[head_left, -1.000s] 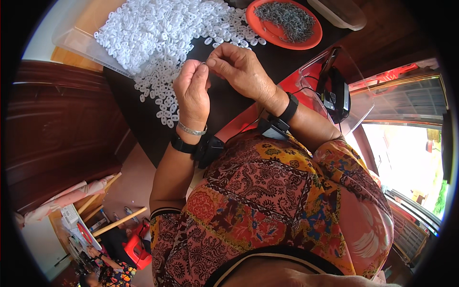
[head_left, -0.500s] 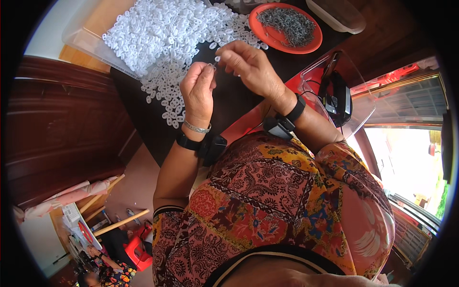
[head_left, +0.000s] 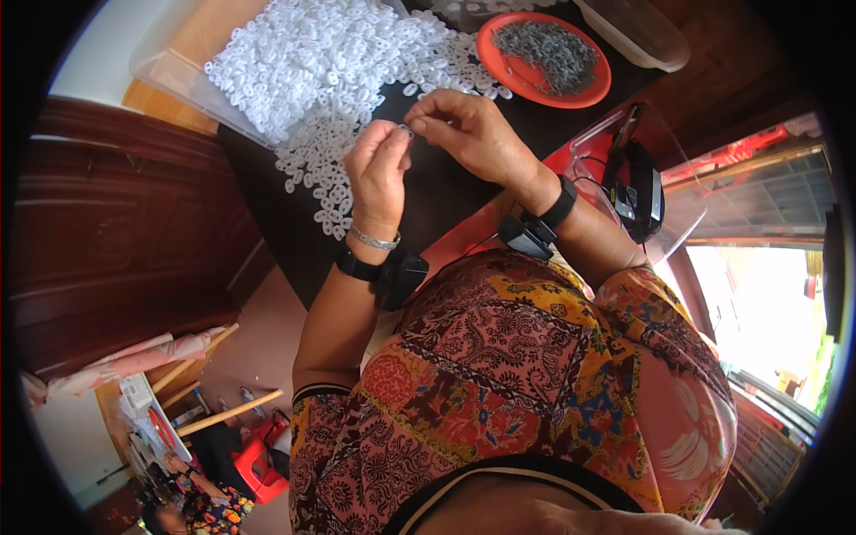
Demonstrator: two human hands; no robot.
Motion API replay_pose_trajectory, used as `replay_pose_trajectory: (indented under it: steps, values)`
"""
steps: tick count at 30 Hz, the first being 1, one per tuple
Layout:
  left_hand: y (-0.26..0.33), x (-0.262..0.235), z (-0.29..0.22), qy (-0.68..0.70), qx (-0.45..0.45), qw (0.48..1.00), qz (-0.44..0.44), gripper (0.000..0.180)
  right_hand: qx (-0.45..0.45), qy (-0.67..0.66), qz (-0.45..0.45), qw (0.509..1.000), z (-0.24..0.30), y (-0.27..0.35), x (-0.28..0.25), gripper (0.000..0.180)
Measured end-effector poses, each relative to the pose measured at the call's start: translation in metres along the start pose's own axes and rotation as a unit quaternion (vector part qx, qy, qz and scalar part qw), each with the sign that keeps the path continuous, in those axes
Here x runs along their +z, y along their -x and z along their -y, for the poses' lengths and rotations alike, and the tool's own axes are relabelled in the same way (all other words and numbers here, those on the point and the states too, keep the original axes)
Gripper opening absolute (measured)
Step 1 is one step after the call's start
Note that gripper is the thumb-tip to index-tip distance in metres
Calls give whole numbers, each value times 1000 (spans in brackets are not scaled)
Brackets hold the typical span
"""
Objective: Assembling small white plastic components by inserting small pins into them.
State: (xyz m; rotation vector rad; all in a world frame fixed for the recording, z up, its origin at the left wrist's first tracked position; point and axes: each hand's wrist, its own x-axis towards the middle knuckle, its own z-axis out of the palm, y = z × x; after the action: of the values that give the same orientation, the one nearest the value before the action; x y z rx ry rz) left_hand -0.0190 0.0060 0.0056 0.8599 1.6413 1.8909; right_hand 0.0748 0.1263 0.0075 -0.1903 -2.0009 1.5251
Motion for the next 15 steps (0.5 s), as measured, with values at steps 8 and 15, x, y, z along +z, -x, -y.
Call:
replay_pose_trajectory:
  steps: [8,15]
  values:
    - [0,2,12,-101,124,987,24,25,-48,140,16,989,13,6,-6,11]
    - [8,5,7,-103,138,985,-21,25,-38,182,65,980,23,-2,-4,8]
